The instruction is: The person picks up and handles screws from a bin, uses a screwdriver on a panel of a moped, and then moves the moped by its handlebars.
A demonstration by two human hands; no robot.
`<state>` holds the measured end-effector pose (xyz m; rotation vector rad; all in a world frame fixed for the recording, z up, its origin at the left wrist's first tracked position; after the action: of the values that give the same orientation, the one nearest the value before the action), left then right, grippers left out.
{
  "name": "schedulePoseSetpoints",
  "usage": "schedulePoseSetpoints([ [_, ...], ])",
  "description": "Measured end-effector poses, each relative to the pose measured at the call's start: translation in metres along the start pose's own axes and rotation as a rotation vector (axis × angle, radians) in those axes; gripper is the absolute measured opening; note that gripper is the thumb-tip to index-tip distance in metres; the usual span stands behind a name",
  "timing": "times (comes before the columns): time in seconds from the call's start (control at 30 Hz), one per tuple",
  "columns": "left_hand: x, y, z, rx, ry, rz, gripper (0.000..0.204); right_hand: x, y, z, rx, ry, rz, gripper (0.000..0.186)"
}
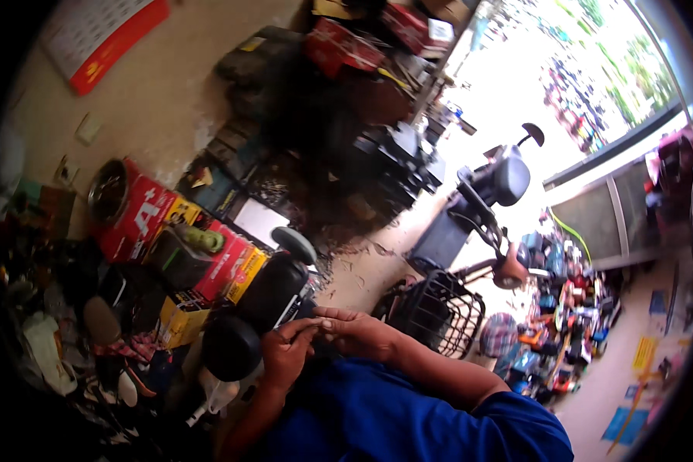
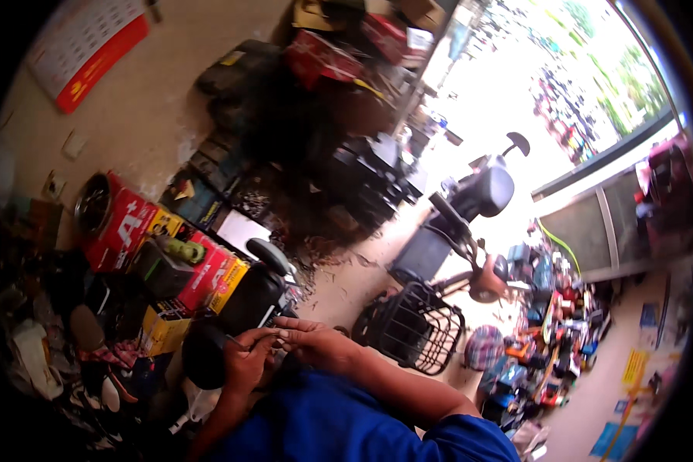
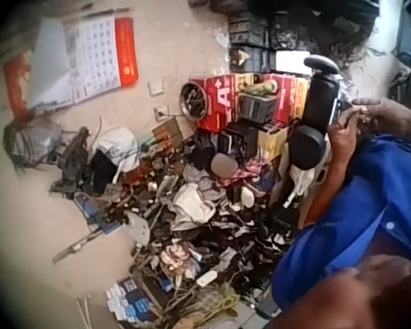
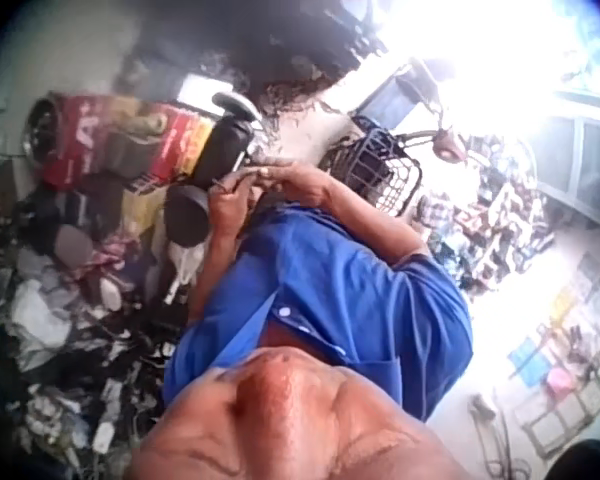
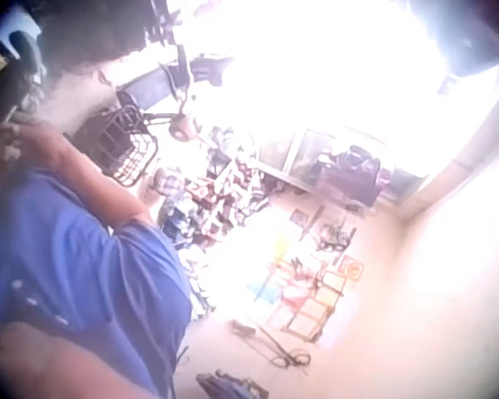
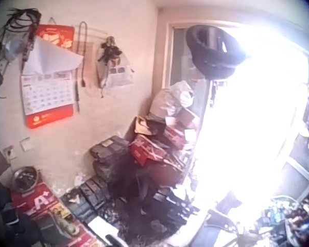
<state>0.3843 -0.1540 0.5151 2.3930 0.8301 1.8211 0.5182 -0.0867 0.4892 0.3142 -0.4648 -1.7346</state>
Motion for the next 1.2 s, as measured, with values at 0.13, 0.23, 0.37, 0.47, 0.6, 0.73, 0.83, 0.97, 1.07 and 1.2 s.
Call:
schedulePoseSetpoints([
  [0.13, -0.01, 0.02, 0.054, 0.033, 0.27, -0.131, 0.007, -0.012, 0.058, -0.04, 0.288, 0.47, -0.276, 0.061],
  [0.23, -0.004, 0.025, 0.102, -0.012, 0.413, 0.002, 0.008, 0.002, 0.098, -0.065, 0.104, 0.747, -0.401, 0.061],
  [0.37, 0.041, 0.038, 0.167, -0.291, 0.381, -0.066, 0.011, 0.006, 0.161, -0.062, 0.103, 0.946, -0.457, 0.034],
  [0.47, 0.051, 0.042, 0.199, -0.42, 0.415, -0.119, 0.012, 0.003, 0.185, -0.074, 0.145, 0.985, -0.591, 0.027],
  [0.6, 0.05, 0.014, 0.211, -0.422, 0.625, -0.162, 0.014, 0.001, 0.225, -0.089, 0.322, 1.046, -0.633, 0.028],
  [0.73, 0.064, -0.037, 0.205, -0.255, 0.648, -0.082, 0.013, 0.005, 0.276, -0.152, 0.605, 1.123, -0.619, 0.032],
  [0.83, 0.083, -0.037, 0.202, -0.141, 0.514, 0.011, 0.013, 0.009, 0.316, -0.209, 0.759, 1.108, -0.42, 0.036],
  [0.97, 0.072, -0.015, 0.234, -0.254, 0.308, 0.078, 0.012, 0.017, 0.363, -0.286, 0.792, 1.179, -0.323, 0.038],
  [1.07, 0.057, 0.028, 0.286, -0.357, 0.211, -0.025, 0.012, 0.032, 0.394, -0.366, 0.743, 1.311, -0.202, 0.042],
  [1.2, 0.038, 0.1, 0.389, -0.638, -0.04, -0.149, 0.011, 0.039, 0.46, -0.48, 1.034, 1.239, -0.134, 0.044],
])
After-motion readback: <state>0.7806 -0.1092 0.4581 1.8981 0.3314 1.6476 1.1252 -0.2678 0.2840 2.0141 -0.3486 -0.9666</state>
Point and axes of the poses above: each hand's wrist, its own y-axis away from the middle knuckle, its own z-axis out of the palm, x = y × z, the point moved 6 cm from there along -y, towards the middle knuckle, and after that the axes turned 15 degrees about -y, right-handed, at the moved point
